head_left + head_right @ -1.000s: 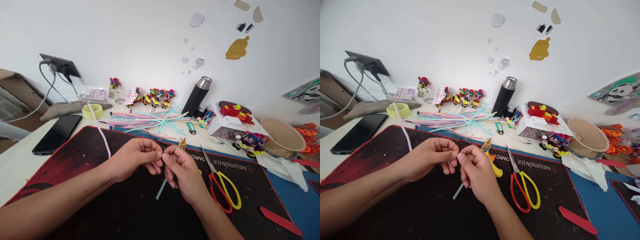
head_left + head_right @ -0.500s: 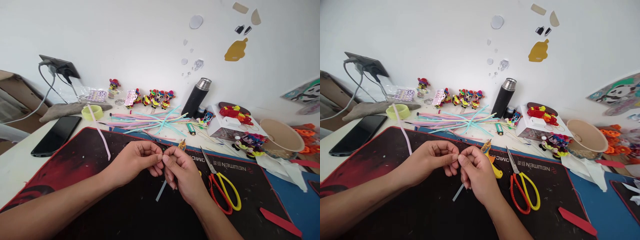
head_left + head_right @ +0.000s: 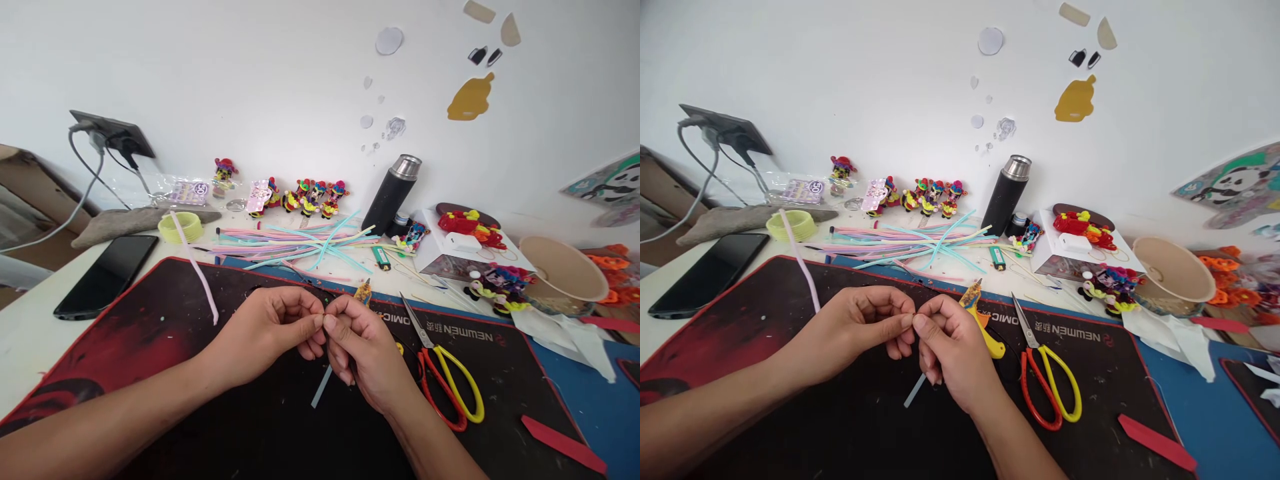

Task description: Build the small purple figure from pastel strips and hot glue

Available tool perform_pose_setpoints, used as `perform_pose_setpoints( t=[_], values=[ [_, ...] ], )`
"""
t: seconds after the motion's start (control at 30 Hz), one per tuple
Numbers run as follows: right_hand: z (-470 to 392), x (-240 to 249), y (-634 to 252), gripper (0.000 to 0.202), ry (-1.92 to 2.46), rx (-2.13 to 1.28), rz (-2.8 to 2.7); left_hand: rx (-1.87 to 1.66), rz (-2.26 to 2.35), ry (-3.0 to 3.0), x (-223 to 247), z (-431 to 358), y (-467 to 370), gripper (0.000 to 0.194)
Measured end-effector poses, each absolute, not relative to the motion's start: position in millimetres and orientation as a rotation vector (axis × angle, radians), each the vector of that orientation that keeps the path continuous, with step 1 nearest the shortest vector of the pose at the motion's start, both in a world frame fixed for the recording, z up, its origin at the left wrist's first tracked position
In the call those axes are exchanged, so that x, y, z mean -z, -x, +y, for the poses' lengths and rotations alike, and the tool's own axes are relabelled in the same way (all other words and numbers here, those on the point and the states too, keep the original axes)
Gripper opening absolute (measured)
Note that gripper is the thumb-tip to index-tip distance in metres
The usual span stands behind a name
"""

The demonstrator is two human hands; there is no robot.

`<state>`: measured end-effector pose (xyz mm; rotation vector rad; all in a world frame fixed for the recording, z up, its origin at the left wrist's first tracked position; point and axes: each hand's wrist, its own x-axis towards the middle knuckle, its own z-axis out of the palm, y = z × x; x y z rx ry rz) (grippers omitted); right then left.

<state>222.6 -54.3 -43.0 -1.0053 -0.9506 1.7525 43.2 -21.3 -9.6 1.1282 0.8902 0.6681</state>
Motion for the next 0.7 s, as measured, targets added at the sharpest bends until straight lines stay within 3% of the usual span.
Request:
perform_pose_setpoints(
  t=[0.37,0.7],
  values=[
    [-51.6,45.4,-225.2,0.034,0.963,-1.786,-0.918,-0.694,0.888,-1.194,7.6,-23.8,-44.5,0.026],
    [-49.2,48.3,-223.6,0.036,1.002,-1.728,-0.943,-0.723,0.879,-1.014,19.7,-15.9,-48.1,0.05]
  ],
)
